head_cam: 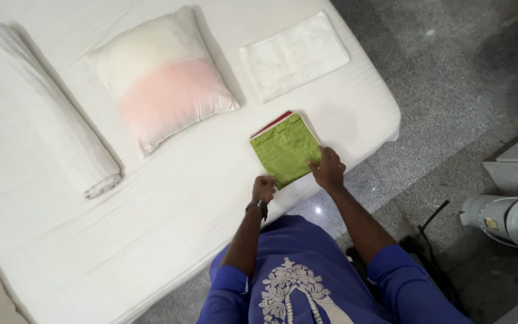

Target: The person removes a pillow from a decorative cover, places the cover on the bed, and folds it into a small square. They then place the pillow on the bed and repeat the process with a second pillow and cover.

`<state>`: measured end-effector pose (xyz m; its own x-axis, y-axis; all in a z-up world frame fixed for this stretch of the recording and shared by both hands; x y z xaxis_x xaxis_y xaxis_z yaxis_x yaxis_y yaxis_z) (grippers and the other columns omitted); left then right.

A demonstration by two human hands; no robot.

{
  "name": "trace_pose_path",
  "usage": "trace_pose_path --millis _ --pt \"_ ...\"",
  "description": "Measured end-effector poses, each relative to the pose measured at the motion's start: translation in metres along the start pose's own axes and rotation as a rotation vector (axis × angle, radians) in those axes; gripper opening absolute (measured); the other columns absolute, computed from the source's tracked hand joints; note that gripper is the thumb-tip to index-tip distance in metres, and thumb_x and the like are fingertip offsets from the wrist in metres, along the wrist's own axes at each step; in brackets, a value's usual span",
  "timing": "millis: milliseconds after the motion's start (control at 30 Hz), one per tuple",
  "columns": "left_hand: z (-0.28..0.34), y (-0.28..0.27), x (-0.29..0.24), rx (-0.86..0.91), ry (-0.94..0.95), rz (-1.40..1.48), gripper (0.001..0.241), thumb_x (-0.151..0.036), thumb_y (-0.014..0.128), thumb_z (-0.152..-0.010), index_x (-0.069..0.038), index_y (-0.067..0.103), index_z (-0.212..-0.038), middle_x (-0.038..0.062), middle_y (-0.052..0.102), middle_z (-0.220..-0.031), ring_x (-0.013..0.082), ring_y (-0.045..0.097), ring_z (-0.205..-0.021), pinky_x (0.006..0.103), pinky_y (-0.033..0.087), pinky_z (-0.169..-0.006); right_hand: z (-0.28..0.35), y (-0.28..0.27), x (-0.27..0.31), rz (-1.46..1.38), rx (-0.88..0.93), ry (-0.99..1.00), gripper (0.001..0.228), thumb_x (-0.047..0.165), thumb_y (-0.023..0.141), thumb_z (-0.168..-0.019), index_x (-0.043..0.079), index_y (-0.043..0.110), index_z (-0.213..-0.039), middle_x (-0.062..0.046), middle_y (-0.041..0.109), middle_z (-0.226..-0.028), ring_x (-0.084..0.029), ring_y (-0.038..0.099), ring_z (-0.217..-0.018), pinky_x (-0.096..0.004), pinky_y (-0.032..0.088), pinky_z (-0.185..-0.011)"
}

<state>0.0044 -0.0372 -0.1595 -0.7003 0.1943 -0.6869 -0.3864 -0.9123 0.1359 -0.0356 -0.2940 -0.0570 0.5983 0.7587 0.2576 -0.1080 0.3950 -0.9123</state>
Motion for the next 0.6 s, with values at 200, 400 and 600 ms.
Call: trace_pose_path --millis 200,400,600 --pt "-0.021 0.013 0.079 -0.161 -0.054 -0.296 0.037 -0.022 0.074 -0.082 -0.016 0.059 -0.115 0.002 0.076 -0.085 0.0198 0.075 -0.067 0.0307 0.06 -0.069 -0.008 -0.012 -0.018 -0.119 0.015 0.027 0.051 0.02 0.069 -0.095 0.015 0.049 -0.142 -0.011 0.065 -0.12 -0.035 0.068 -0.113 -0.057 0.055 -0.09" --pt "0.01 -0.014 0.087 0.079 -0.087 -0.771 0.035 -0.035 0.064 -0.077 -0.018 0.076 -0.106 0.007 0.076 -0.09 0.0367 0.072 -0.098 0.0489 0.055 -0.095 -0.008 0.044 -0.067 0.062 0.469 0.053 0.044 0.044 0.077 -0.084 0.025 0.068 -0.123 -0.001 0.075 -0.118 -0.03 0.065 -0.123 -0.053 0.048 -0.102" --pt "0.038 -0.043 0.002 -0.249 -0.093 -0.172 0.024 -0.032 0.072 -0.088 -0.015 0.073 -0.105 0.008 0.073 -0.083 0.0201 0.073 -0.071 0.0306 0.06 -0.062 0.001 -0.037 0.021 -0.329 0.279 -0.072 0.051 0.033 0.078 -0.087 0.007 0.064 -0.129 -0.02 0.071 -0.114 -0.042 0.067 -0.112 -0.056 0.054 -0.093"
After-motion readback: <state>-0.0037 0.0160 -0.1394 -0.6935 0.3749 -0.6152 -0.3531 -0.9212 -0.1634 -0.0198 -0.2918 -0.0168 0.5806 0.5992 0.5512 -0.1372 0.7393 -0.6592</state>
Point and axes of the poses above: each hand's wrist, its own z-axis away from the middle knuckle, its own y-axis out of the palm, x = y × z, the point moved 8 cm from there along -z, towards the middle knuckle
